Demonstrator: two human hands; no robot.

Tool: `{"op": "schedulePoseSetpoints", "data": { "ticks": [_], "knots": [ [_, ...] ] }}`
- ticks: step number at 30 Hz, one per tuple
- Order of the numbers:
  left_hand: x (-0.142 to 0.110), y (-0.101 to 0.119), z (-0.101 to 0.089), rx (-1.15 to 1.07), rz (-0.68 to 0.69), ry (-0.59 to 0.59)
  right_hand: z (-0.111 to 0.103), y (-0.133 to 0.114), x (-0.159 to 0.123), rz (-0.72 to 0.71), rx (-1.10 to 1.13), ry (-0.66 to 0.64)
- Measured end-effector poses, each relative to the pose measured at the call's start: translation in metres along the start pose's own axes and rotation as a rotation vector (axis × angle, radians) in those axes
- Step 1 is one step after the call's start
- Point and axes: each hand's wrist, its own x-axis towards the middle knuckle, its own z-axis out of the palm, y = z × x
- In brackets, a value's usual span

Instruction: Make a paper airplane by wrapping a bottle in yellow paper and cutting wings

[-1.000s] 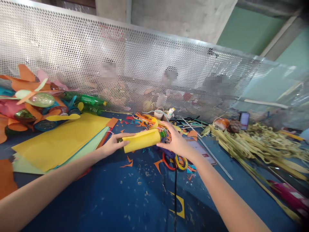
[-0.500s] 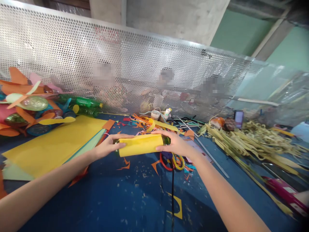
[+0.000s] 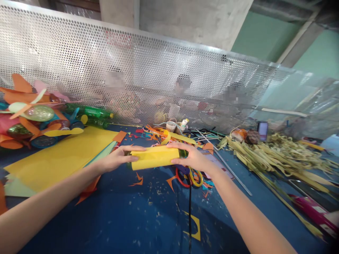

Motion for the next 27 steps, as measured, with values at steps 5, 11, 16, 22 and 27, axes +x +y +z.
{"op": "schedulePoseSetpoints", "data": {
  "ticks": [5,11,16,22,27],
  "knots": [
    [0.000,-0.003,-0.004,0.020,-0.004,0.002,0.000,0.003,0.000,0.014,0.051,0.002],
    [0.002,-0.002,-0.005,-0.048,0.002,-0.074,0.000,0.006,-0.001,-0.002,0.110,0.020],
    [0.001,-0.002,-0.004,-0.094,0.006,-0.100,0.000,0.008,-0.002,0.025,0.145,0.020],
    [-0.001,0.002,0.000,-0.195,-0.022,-0.087,-0.003,0.013,-0.001,0.031,0.168,0.005],
    [0.002,0.005,0.001,-0.023,-0.025,-0.115,-0.003,0.015,-0.002,0.013,0.161,-0.001]
  ]
}}
